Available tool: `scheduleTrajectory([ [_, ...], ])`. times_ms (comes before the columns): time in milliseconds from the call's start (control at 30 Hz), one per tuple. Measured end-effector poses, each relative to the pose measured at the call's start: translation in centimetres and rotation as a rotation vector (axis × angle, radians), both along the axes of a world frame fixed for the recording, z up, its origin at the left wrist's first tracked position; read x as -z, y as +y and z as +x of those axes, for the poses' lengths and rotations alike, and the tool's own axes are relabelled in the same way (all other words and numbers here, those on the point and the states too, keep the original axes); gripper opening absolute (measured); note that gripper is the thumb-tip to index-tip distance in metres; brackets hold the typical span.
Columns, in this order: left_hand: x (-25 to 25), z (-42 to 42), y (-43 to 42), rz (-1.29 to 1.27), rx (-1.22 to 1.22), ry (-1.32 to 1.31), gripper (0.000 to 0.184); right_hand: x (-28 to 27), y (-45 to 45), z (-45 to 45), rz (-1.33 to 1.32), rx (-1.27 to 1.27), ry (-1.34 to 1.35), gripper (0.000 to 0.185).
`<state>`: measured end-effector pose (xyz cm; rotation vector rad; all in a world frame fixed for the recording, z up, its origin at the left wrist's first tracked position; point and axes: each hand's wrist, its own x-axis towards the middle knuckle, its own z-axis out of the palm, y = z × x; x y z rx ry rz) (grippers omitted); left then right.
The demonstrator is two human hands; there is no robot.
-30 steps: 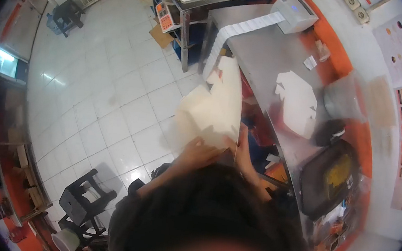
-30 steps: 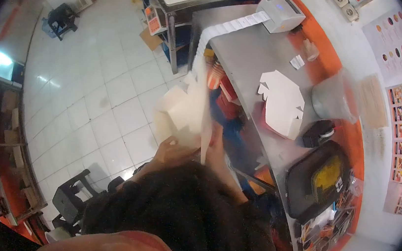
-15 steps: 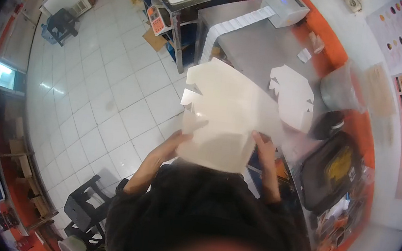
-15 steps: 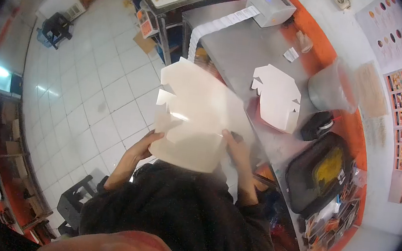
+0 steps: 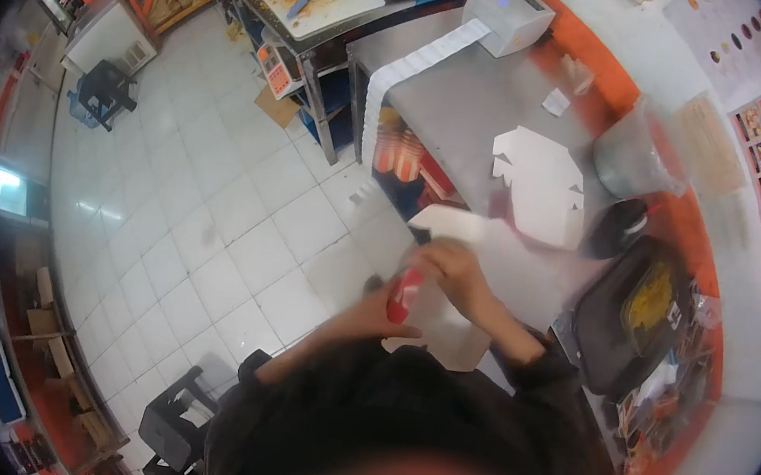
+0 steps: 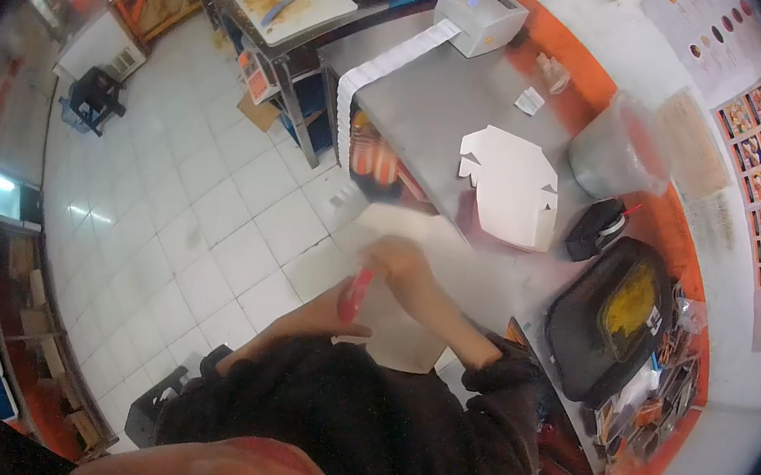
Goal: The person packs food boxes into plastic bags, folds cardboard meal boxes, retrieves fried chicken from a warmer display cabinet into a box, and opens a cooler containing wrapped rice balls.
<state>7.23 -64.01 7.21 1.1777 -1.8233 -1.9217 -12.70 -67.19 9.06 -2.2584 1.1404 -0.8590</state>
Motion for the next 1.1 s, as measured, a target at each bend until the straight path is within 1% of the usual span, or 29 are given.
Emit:
scheduleTrajectory([
  [33,0.0,-0.3,-0.3,-0.012,-0.021,0.075,0.091,-1.4,-0.4,-0.4,-0.001,0.006,0.003,0.023],
  [67,-0.1,-0.3,-0.8,-0.005,-0.016,0.077,0.091,-3.1,-0.5,-0.9,0.16,-0.134,-0.038,0.015],
  [100,-1.5,-0.3,-1.6,0.12,0.035,0.09,0.086,-4.8,-0.5,-1.3,0.326,-0.274,-0.084,0.007],
  [133,-2.2,-0.2,-2.1,0.244,0.084,0.102,0.082,-6.1,-0.6,-2.0,0.336,-0.272,-0.088,0.007],
  [167,-1.2,-0.2,-2.2,0.248,0.083,0.1,0.082,-7.2,-1.1,-2.8,0.452,-0.295,-0.002,0.013],
  [200,0.6,-0.4,-2.1,0.122,0.103,0.14,0.078,-7.7,-1.6,-3.4,0.566,-0.318,0.087,0.018],
  [233,1.2,-0.8,-2.3,-0.006,0.122,0.18,0.074,-6.3,-1.4,-3.6,0.566,-0.321,0.087,0.018],
  [267,1.6,-1.2,-2.5,-0.007,0.12,0.18,0.074,-3.5,-0.3,-3.8,0.438,-0.255,0.016,0.02],
  [300,1.7,-1.9,-2.7,0.012,0.066,0.147,0.07,-2.0,0.3,-4.0,0.311,-0.188,-0.056,0.023],
  [333,1.7,-2.5,-3.1,0.031,0.015,0.114,0.065,-1.8,0.2,-3.7,0.312,-0.188,-0.058,0.023],
  [367,1.9,-2.9,-4.1,0.031,0.017,0.11,0.065,-1.7,-0.3,-3.2,0.38,-0.207,-0.021,0.025],
  [433,1.9,-3.7,-6.9,-0.167,-0.006,0.064,0.068,-0.7,-2.3,-4.0,-0.137,-0.318,0.578,0.028],
  [467,1.4,-3.7,-8.3,-0.158,0.008,0.053,0.068,-1.1,-2.5,-4.4,-0.127,-0.306,0.565,0.028],
  [533,-1.2,-3.9,-12.9,-0.019,0.003,-0.123,0.065,-3.8,-3.2,-5.5,0.011,-0.035,0.061,0.031],
  [567,0.5,-3.5,-15.6,-0.018,-0.073,-0.049,0.063,-4.7,-3.5,-6.8,0.056,0.002,-0.076,0.019],
  [600,2.5,-3.2,-18.5,-0.017,-0.152,0.029,0.062,-4.4,-3.8,-8.9,-0.028,0.127,-0.193,0.015],
  [667,2.4,-4.5,-25.1,-0.018,-0.322,0.182,0.062,-4.5,-4.3,-13.7,-0.067,0.542,-0.275,0.011],
  [700,1.5,-5.5,-28.3,-0.029,-0.308,0.163,0.066,-4.8,-4.5,-16.1,-0.022,0.836,-0.24,0.011],
  [733,0.6,-6.7,-31.7,-0.043,-0.291,0.145,0.069,-3.8,-5.5,-18.8,-0.033,0.985,-0.391,0.012],
  [767,0.9,-8.1,-35.3,-0.052,-0.278,0.096,0.072,-1.8,-6.0,-21.7,-0.057,1.175,-0.281,0.017],
  [800,1.7,-9.8,-38.6,-0.061,-0.263,0.046,0.075,0.7,-5.8,-24.2,-0.069,1.195,-0.286,0.017],
  [867,2.3,-13.8,-42.7,-0.027,-0.486,-0.025,0.078,6.5,-3.9,-27.7,-0.202,1.429,0.564,0.028],
  [900,6.4,-14.7,-46.9,-0.309,-0.478,0.014,0.078,8.6,-2.9,-28.6,-0.192,1.45,0.57,0.028],
  [933,5.9,-16.0,-46.7,-0.304,-0.456,0.02,0.078,10.3,-2.1,-29.4,0.023,1.427,0.533,0.031],
  [967,4.1,-17.5,-45.7,-0.582,-0.594,-0.123,0.075,11.1,-1.3,-29.8,0.231,1.393,0.491,0.034],
  [1000,2.6,-18.7,-44.2,-0.858,-0.732,-0.269,0.072,11.2,-0.5,-29.6,0.236,1.409,0.501,0.034],
  [1033,1.9,-19.9,-42.1,-1.034,-0.645,-0.162,0.063,11.2,-0.1,-29.2,0.366,1.399,0.285,0.029],
  [1067,1.3,-21.1,-39.5,-1.053,-0.496,-0.078,0.054,11.2,0.1,-28.6,0.488,1.371,0.065,0.024],
  [1100,-1.3,-22.3,-35.0,-0.893,-0.276,0.044,0.043,12.1,0.6,-28.0,0.486,1.37,0.068,0.024],
])
